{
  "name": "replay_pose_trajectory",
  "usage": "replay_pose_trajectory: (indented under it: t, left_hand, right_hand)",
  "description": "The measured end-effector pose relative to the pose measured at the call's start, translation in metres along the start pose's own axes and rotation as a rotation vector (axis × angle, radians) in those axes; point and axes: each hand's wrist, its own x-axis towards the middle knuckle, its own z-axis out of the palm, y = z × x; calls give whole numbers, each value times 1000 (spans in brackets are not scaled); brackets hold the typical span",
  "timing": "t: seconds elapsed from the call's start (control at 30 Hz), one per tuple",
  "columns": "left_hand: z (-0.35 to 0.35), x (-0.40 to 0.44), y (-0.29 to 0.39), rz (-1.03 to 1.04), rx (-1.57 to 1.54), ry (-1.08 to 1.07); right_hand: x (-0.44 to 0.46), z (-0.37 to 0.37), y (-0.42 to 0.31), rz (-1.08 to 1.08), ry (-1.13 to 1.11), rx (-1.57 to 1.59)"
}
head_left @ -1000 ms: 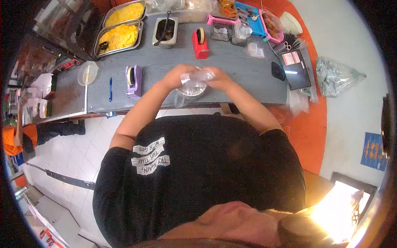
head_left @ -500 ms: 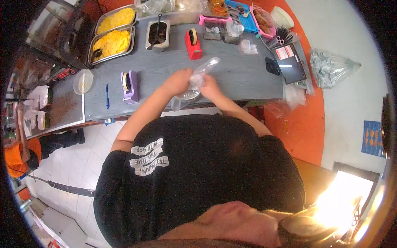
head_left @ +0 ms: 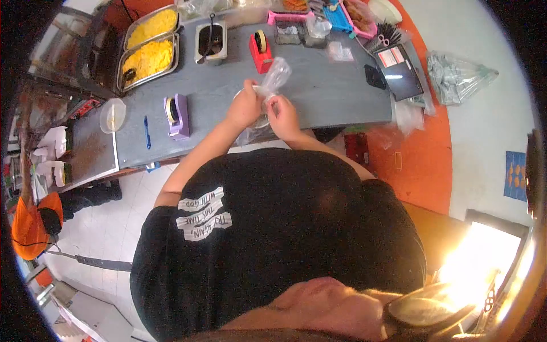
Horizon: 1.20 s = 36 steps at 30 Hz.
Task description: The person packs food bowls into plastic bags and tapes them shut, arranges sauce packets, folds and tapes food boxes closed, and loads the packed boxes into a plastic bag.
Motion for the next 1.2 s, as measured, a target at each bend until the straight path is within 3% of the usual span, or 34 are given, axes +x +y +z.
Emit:
replay_pose_trajectory:
  t: [0.03, 0.13, 0.17, 0.23, 0.33, 0.4, 0.87, 1.07, 1.2]
  left_hand:
    - [1, -4, 3, -6, 0, -9]
    - [5, -7, 5, -98, -57, 99]
    - [8, -5, -2, -12, 31, 56]
    - [2, -1, -3, 75, 117, 11]
    - [-9, 6, -11, 23, -16, -106]
    - [-17, 9, -18, 96, -152, -301]
    - [-25, -2, -12, 94, -110, -266]
    - [-27, -5, -10, 62, -132, -276]
    - [-25, -7, -8, 45, -170, -262]
  right_hand:
    - [1, 3, -1, -87, 81, 38]
    - [4, -2, -9, 17, 23, 60]
    - [5, -2, -7, 18, 28, 60]
    - [4, 2, 2, 255, -19, 177]
    - [4, 6, 22, 200, -18, 337]
    - [3, 3, 31, 203, -51, 363]
    - [5, 5, 40, 190, -50, 495]
    - [15, -1, 43, 277, -139, 460]
    - [17, -13, 21, 331, -316, 523]
